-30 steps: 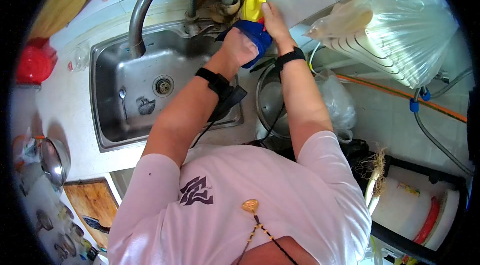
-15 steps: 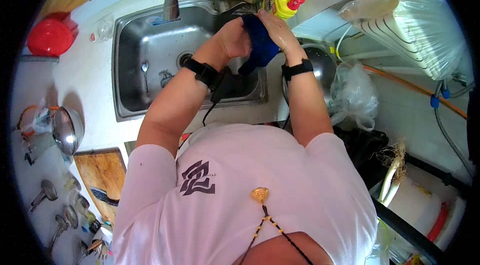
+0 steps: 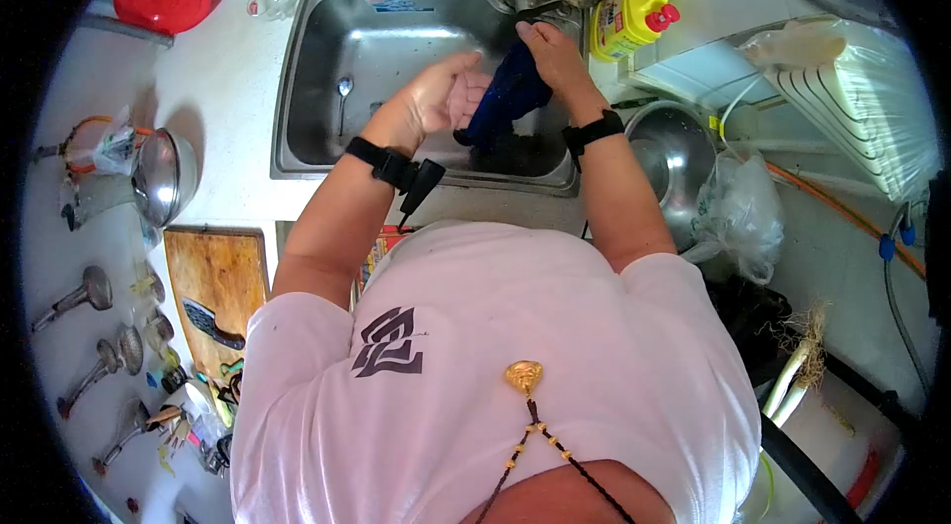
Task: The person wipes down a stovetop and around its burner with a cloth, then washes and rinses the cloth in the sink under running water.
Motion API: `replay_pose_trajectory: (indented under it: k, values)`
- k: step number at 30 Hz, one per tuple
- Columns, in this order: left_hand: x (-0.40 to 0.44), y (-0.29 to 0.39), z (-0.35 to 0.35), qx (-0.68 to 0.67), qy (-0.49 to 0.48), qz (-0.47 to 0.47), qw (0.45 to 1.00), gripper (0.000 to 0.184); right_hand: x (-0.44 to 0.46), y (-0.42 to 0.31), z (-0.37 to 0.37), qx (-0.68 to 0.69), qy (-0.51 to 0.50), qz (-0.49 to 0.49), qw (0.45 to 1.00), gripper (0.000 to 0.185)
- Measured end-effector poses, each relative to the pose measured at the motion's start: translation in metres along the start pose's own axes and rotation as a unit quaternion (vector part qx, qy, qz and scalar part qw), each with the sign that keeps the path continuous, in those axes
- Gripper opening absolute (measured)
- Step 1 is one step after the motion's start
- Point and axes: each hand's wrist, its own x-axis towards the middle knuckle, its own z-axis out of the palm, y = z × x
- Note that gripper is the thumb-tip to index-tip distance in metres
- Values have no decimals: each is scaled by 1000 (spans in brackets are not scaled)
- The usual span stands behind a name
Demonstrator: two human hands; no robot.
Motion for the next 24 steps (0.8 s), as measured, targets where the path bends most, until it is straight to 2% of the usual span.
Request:
replay_pose_trajectory:
  k: [2, 4, 6, 8, 10, 12, 14, 15, 16, 17, 19, 20, 21, 23, 24]
  values:
    - [-19, -5, 7, 24, 14, 2, 1000, 59, 1, -4, 3, 2, -3, 2, 1000, 45]
    - [-30, -9, 11, 68, 80, 12, 994, 63, 2, -6, 8, 82, -18, 48, 995, 42]
    - [-30, -16, -1, 89, 105, 29, 990, 62, 5, -4, 15, 122, -30, 68, 990, 40]
    - [-25, -30, -23, 110, 130, 47, 984, 60, 10, 5, 24, 190, 35, 74, 978, 47]
    - [-16, -44, -49, 128, 153, 142, 969, 52, 8, -5, 22, 217, 45, 101, 970, 45]
    - [-9, -46, -66, 93, 155, 167, 969, 49, 8, -11, 23, 244, 58, 127, 960, 44]
    - [1, -48, -72, 55, 159, 187, 968, 45, 4, -11, 34, 250, 70, 81, 962, 37]
    - [12, -46, -58, -64, 197, 210, 956, 45, -1, -15, 40, 250, 68, 82, 962, 37]
    - [21, -43, -48, -183, 231, 229, 928, 44, -10, -23, 49, 162, 93, 22, 982, 33]
    - [25, -40, -44, -183, 232, 229, 927, 44, -20, -30, 58, 72, 118, -39, 990, 29]
    - [30, -30, -33, -209, 267, 190, 921, 48, -45, -49, 78, 7, 130, -112, 985, 24]
    - [30, -28, -24, -232, 238, 201, 922, 46, -53, -46, 90, 3, 109, -152, 982, 22]
    - [53, -37, -67, -230, 152, 232, 933, 43, -62, -49, 98, -24, 103, -190, 976, 22]
    - [55, -45, -67, -379, 4, 223, 898, 43, -63, -46, 98, -93, 65, -171, 979, 26]
    - [50, -41, -51, -377, 5, 221, 899, 43, -50, -35, 98, -91, 67, -169, 979, 26]
